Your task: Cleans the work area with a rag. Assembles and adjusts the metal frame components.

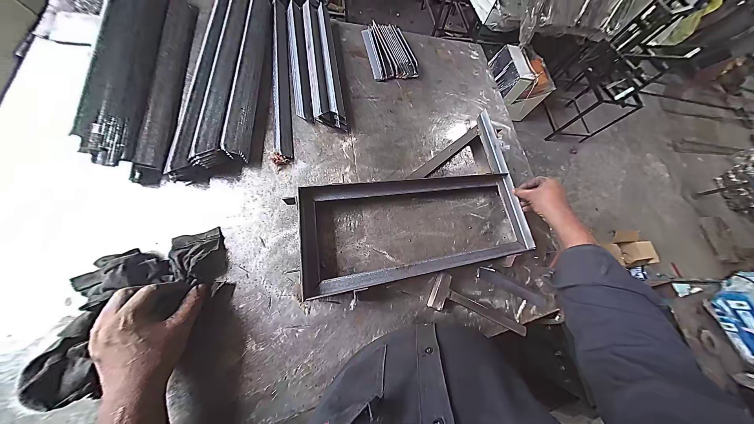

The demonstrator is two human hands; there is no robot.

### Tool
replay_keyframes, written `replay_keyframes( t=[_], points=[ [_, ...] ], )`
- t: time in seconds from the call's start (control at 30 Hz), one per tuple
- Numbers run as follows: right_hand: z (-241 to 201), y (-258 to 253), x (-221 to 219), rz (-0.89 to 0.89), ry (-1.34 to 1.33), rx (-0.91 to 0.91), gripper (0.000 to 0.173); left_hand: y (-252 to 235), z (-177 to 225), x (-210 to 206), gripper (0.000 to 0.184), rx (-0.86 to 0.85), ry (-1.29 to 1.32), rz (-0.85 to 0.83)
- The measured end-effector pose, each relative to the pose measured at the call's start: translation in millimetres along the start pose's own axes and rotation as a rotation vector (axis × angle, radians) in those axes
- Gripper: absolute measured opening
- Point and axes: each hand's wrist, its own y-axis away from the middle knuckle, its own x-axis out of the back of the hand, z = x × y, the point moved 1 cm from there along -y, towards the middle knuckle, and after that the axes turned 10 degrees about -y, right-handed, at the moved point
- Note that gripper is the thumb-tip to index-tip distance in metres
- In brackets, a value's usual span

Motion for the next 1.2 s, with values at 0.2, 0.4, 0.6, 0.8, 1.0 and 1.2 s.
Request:
replay_keyframes(
  t=[0.2,0.4,0.6,0.8,1.0,1.2],
  points=[
    [0.7,0.8,-1.9,0.01,0.036,0.014,0.025,-0.3,-5.4,-5.1,0.061,0.001,-0.002,0.008],
    [0.0,0.6,0.2,0.002,0.104,0.044,0.022,-0.4,1.2,0.6,0.059,0.004,0.002,-0.003],
    [-0.9,1.0,0.3,0.006,0.119,0.049,0.021,-0.4,4.5,2.0,0.057,0.006,-0.005,0.008],
    [4.3,-5.3,3.2,-0.035,0.08,0.057,0.023,-0.5,-2.6,-2.5,0.058,-0.02,0.007,0.013],
    [3.4,-6.4,2.9,-0.034,0.084,0.047,0.024,-0.9,3.9,1.4,0.058,-0.01,0.004,0.005],
    [-9.0,43.7,7.6,0.091,0.238,0.266,0.025,-3.3,-0.6,-0.5,0.058,-0.029,0.001,0.004]
  ],
)
